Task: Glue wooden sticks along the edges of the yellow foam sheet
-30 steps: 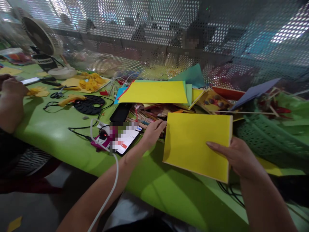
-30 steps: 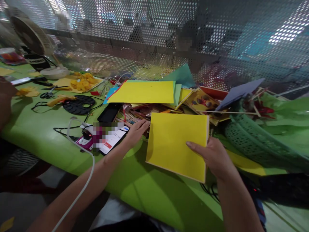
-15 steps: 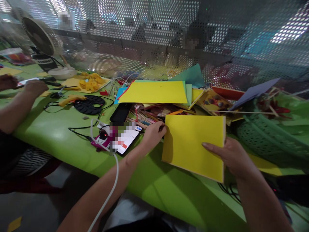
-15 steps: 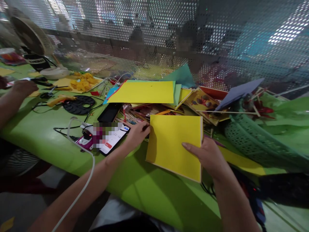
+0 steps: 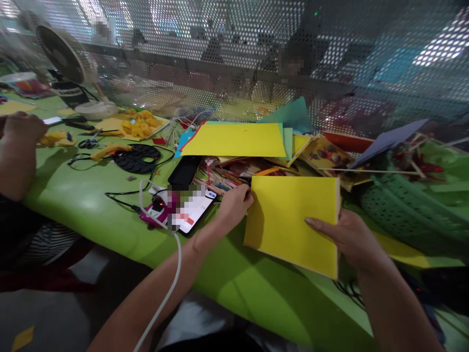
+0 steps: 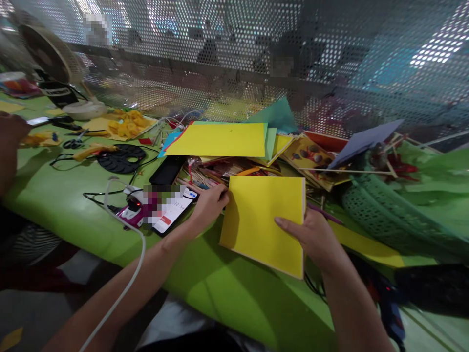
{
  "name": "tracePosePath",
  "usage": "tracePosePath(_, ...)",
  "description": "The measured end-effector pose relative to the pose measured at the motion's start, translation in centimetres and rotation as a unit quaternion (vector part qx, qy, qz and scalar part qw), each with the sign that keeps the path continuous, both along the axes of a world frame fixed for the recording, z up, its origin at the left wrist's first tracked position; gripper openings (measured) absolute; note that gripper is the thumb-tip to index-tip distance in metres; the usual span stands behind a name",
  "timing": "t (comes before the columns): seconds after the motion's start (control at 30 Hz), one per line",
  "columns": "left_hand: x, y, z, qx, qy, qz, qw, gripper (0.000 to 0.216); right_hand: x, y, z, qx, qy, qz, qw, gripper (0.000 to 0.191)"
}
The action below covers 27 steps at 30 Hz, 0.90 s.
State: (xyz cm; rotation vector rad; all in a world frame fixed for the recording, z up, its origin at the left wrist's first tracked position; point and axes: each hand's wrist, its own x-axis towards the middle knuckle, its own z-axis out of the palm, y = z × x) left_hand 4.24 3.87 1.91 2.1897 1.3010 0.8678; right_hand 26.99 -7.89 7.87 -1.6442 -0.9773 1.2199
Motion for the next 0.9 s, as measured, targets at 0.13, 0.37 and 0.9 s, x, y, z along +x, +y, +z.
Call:
tracePosePath(0.13, 0.0, -0.1, 0.0, 0.01, 0.013, -0.001, 1.0, 0.011, -0.3, -0.1, 0.4, 0.0, 0.019, -0.003, 1.0, 0.034)
tracePosePath(0.37, 0.1, -0.2, -0.2, 0.023, 0.022, -0.005, 0.999, 0.012, -0.8, -0.2, 1.0, 0.002, 0.035, -0.008, 0.999, 0.034)
tracePosePath(0.9, -0.3, 0.3, -0.1, -0.028, -0.16, -0.051, 0.985, 0.028, 1.1, -0.4, 0.7, 0.018, -0.009, -0.021, 1.0, 0.037)
